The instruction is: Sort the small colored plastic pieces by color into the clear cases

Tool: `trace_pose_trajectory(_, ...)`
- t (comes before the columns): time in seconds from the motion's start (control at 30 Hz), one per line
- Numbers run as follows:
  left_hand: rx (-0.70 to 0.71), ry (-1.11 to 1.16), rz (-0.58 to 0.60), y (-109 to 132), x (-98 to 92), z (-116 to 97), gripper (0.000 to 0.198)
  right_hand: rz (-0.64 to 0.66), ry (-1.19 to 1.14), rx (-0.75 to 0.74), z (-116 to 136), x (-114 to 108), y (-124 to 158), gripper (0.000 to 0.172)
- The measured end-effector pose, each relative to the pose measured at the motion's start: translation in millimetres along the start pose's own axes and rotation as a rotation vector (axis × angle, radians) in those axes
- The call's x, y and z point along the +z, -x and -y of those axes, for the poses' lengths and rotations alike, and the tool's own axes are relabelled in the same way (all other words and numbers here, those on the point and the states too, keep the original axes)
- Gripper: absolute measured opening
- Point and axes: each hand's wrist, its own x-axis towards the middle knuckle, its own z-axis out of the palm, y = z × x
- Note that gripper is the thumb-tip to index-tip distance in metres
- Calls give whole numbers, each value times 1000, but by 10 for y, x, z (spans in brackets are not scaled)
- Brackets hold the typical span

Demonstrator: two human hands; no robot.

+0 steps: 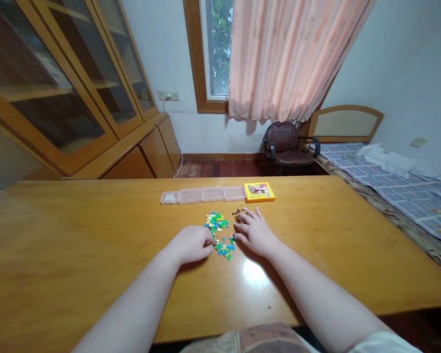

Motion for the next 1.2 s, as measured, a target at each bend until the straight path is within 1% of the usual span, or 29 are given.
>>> trace_pose_trajectory(0.1,13,-3,0,-5,7,6,26,36,-61,-91,56,-13,19,41)
trace_pose_trajectory(0.2,21,0,-7,-13,28,28,25,103,-97,-183,118,9,30,55)
trace_pose_trajectory(0.27,12,-5,-11,-17,38,41,24,141,-102,-216,149,44,26,65)
trace_pose_trajectory(0.33,5,-10,-15,-17,40,44,23,169,-101,-234,170,80,18,70)
trace_pose_trajectory(0.47,30,-7,-17,-7,23,30,23,194,-101,-244,192,110,6,67)
trace_pose_trajectory(0.57,30,-13,-11,-6,17,28,23,179,-108,-223,183,90,9,61)
trace_pose_trajectory(0.7,31,-7,0,-18,32,49,26,125,-120,-210,142,47,18,47)
trace_pose_trajectory(0.8,39,-6,4,-24,42,57,27,122,-166,-269,117,21,26,35)
trace_pose_trajectory(0.87,27,-12,-6,-21,37,52,25,129,-202,-294,114,12,29,33)
trace_pose_trajectory(0.93,-18,-28,-32,-14,26,44,23,132,-213,-271,123,11,30,39)
trace_pose_trajectory(1.0,-60,-47,-56,-6,15,36,24,143,-196,-237,143,21,28,52)
trace_pose_trajectory(1.07,-65,-50,-62,-2,9,33,23,171,-171,-237,167,43,24,62)
trace_pose_trajectory(1.13,-46,-36,-53,-3,11,34,23,193,-151,-254,189,71,20,66)
trace_pose_trajectory(1.2,-41,-15,-44,-7,18,41,26,197,-138,-261,199,91,17,66)
